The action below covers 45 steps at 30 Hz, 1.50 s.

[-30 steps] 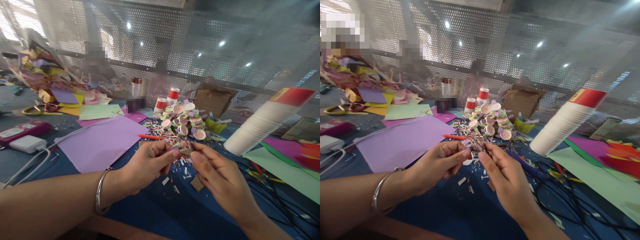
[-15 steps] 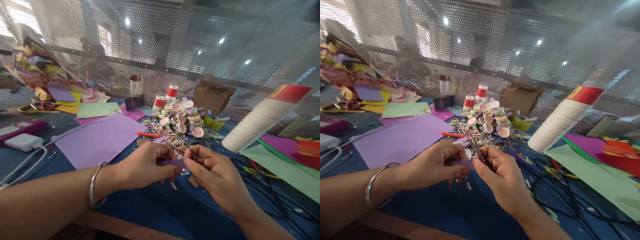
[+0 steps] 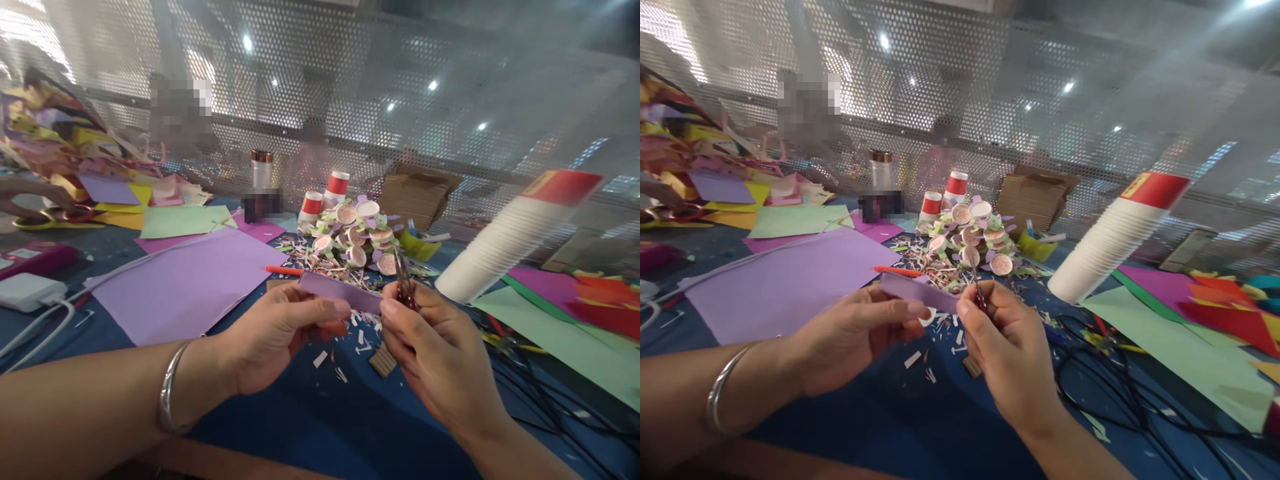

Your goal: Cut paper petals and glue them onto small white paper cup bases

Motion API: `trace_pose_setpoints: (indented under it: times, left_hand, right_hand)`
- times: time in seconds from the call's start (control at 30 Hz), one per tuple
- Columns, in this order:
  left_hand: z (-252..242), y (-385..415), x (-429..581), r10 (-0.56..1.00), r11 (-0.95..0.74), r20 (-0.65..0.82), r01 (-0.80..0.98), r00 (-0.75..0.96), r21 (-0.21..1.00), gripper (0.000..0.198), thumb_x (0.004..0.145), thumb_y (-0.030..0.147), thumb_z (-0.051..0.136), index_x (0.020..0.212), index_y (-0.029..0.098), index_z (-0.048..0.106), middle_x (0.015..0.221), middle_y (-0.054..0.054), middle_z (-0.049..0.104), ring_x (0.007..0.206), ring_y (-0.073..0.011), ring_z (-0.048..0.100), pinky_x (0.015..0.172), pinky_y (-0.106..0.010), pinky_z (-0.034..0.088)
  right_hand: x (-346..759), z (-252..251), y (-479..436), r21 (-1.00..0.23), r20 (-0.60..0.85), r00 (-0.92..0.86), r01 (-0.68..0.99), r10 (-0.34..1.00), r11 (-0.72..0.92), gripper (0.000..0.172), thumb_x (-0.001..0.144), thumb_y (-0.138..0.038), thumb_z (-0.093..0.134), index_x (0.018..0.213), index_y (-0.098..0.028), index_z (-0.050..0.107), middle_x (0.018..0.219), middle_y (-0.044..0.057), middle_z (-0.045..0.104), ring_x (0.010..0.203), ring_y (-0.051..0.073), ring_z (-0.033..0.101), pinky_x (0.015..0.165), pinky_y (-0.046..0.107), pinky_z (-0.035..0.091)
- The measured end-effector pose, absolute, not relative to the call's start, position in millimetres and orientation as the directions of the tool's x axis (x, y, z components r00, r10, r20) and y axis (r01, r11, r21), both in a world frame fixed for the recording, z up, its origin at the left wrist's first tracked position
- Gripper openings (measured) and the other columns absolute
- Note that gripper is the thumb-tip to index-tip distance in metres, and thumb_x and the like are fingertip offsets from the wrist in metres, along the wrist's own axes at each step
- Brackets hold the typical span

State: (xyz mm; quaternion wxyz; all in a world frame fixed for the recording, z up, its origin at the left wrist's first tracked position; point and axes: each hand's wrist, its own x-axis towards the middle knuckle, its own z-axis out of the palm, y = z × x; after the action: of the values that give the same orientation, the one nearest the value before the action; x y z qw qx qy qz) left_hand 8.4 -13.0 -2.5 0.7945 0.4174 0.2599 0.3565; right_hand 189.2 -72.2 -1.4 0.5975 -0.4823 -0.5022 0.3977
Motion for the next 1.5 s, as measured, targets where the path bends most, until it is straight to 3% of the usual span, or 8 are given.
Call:
trace_pose_setpoints:
  times: [0.1,0.37,0.5,0.6,0.77,0.87,1.1,1.5]
  left_hand:
    - [-5,-16,10,0.737,0.362,-0.065,-0.312,0.673,0.878,0.023,0.074,0.026,0.087,0.091,0.016,0.077,0.083,-0.001,0.072,0.075,-0.0095,0.068,0.068,-0.018,0.050]
    - [-4,-11,12,0.790,0.221,0.029,-0.329,0.613,0.918,0.008,0.081,0.023,0.077,0.079,0.015,0.079,0.074,-0.002,0.074,0.070,-0.0100,0.068,0.066,-0.019,0.049]
    - [-1,-9,10,0.825,0.193,0.047,-0.359,0.563,0.913,0.007,0.081,0.022,0.075,0.081,0.016,0.078,0.073,0.000,0.073,0.069,-0.0087,0.067,0.063,-0.017,0.047]
    - [0,-8,9,0.839,0.153,0.079,-0.372,0.539,0.916,0.004,0.081,0.020,0.075,0.081,0.017,0.077,0.075,0.001,0.072,0.068,-0.0083,0.066,0.061,-0.017,0.046]
    - [0,-9,8,0.832,0.106,0.144,-0.408,0.535,0.907,0.007,0.082,0.018,0.073,0.076,0.015,0.074,0.071,0.001,0.070,0.067,-0.0081,0.063,0.063,-0.018,0.046]
    - [1,-9,8,0.834,0.077,0.159,-0.396,0.529,0.915,0.005,0.080,0.017,0.072,0.076,0.014,0.070,0.071,0.001,0.069,0.069,-0.0091,0.062,0.065,-0.020,0.047]
    - [3,-10,5,0.827,-0.009,0.196,-0.335,0.527,0.942,0.011,0.077,0.019,0.072,0.071,0.015,0.065,0.069,0.000,0.065,0.070,-0.0116,0.060,0.069,-0.024,0.046]
    - [7,-12,7,0.816,0.114,0.147,-0.404,0.559,0.908,0.008,0.074,0.014,0.071,0.069,0.015,0.066,0.066,0.001,0.066,0.066,-0.0108,0.061,0.064,-0.022,0.045]
  right_hand:
    - [187,-3,-71,-0.985,0.173,0.148,0.019,0.974,0.172,0.023,0.092,-0.043,0.070,0.085,-0.023,0.060,0.050,-0.012,0.034,0.039,0.004,0.023,0.037,0.017,0.017]
    - [184,0,-75,-0.974,0.171,0.065,0.165,0.983,0.158,0.028,0.091,-0.049,0.070,0.090,-0.022,0.063,0.056,-0.009,0.043,0.042,0.005,0.026,0.039,0.021,0.026]
    - [183,5,-77,-0.903,0.278,0.103,0.366,0.955,0.223,0.036,0.092,-0.053,0.065,0.111,-0.022,0.065,0.063,-0.004,0.057,0.049,0.010,0.046,0.046,0.023,0.040]
    - [185,4,-77,-0.814,0.324,0.047,0.522,0.945,0.254,0.035,0.096,-0.052,0.061,0.116,-0.023,0.063,0.070,-0.002,0.065,0.059,0.014,0.058,0.053,0.024,0.046]
    - [189,0,-75,-0.809,0.257,-0.034,0.539,0.966,0.234,0.033,0.100,-0.051,0.054,0.118,-0.024,0.060,0.062,-0.005,0.054,0.050,0.012,0.047,0.044,0.023,0.038]
    - [190,-2,-76,-0.802,0.260,-0.070,0.539,0.963,0.256,0.031,0.101,-0.049,0.054,0.118,-0.024,0.060,0.069,-0.004,0.058,0.052,0.011,0.047,0.045,0.022,0.038]
    - [191,-2,-79,-0.778,0.281,-0.133,0.547,0.950,0.307,0.029,0.103,-0.043,0.053,0.123,-0.025,0.063,0.061,-0.005,0.050,0.049,0.012,0.044,0.045,0.023,0.037]
    - [188,4,-80,-0.842,0.232,-0.146,0.465,0.962,0.274,0.027,0.101,-0.044,0.053,0.114,-0.026,0.068,0.058,-0.005,0.041,0.045,0.011,0.035,0.038,0.022,0.028]
